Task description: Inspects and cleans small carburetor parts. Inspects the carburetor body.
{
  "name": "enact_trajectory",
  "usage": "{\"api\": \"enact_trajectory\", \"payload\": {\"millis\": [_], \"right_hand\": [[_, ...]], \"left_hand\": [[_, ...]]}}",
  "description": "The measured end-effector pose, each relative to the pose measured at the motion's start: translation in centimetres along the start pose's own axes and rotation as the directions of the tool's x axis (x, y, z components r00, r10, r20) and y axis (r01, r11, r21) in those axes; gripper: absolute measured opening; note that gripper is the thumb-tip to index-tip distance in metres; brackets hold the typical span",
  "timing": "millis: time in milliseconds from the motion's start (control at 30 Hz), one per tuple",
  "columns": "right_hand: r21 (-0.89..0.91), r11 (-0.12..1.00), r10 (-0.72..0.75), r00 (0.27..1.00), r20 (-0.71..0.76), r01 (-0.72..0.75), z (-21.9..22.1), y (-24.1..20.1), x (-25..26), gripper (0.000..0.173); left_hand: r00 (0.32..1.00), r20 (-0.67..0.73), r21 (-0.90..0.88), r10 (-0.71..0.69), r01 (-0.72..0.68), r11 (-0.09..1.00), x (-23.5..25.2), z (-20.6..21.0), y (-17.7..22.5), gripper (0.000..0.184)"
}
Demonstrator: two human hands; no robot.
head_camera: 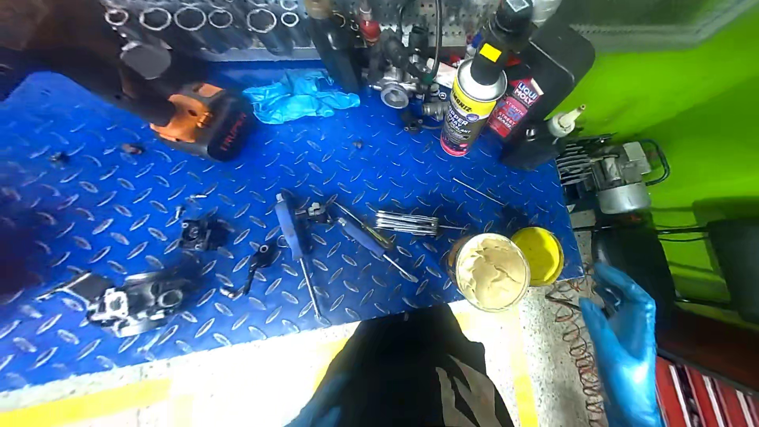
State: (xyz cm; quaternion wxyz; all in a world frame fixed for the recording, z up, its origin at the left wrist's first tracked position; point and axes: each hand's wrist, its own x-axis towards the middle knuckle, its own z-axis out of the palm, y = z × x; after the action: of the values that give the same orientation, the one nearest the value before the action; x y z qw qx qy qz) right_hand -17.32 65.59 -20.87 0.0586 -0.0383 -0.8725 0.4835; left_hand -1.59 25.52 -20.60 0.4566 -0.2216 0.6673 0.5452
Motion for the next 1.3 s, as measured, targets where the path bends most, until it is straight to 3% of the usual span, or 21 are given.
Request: {"api": "enact_trajectory", "payload": {"millis": [67, 167, 300, 700, 867, 1167, 1300], "right_hand": [[-0.095, 0.983, -0.142, 0.976, 0.168, 0.159, 0.5, -2.5, -1.6, 0.057], [-0.226, 0.91, -0.265, 0.907, 0.327, 0.347, 3.4, -4.9, -2.9, 0.063], [-0.295, 0.842, -0.33, 0.864, 0.379, 0.451, 5.9, -5.1, -3.1, 0.063], [-0.272, 0.852, -0.281, 0.829, 0.483, 0.448, 6.0, -5.7, -1.7, 0.067], [-0.218, 0.886, -0.3, 0.866, 0.4, 0.408, 5.6, -5.8, -1.1, 0.056], [-0.162, 0.916, -0.272, 0.866, 0.419, 0.366, 5.6, -5.7, -2.0, 0.064], [-0.28, 0.827, -0.359, 0.841, 0.404, 0.488, 4.9, -5.4, -2.3, 0.055]], "left_hand": [[0.976, -0.098, -0.123, -0.195, 0.183, 0.975, 0.8, 0.7, -0.1, 0.06], [0.973, -0.163, -0.252, -0.163, 0.119, 0.96, 5.0, 1.4, -8.1, 0.065], [0.95, -0.208, -0.332, -0.232, 0.154, 0.931, 7.2, 2.0, -9.1, 0.057], [0.943, -0.28, -0.232, -0.181, 0.117, 0.966, 6.8, 2.3, -10.7, 0.061], [0.952, -0.235, -0.178, -0.194, 0.154, 0.972, 6.4, 1.9, -11.1, 0.068], [0.961, -0.221, -0.212, -0.165, 0.118, 0.97, 5.0, 1.4, -10.3, 0.066], [0.962, -0.245, -0.194, -0.124, 0.077, 0.978, 4.3, 1.2, -8.2, 0.061]]}}
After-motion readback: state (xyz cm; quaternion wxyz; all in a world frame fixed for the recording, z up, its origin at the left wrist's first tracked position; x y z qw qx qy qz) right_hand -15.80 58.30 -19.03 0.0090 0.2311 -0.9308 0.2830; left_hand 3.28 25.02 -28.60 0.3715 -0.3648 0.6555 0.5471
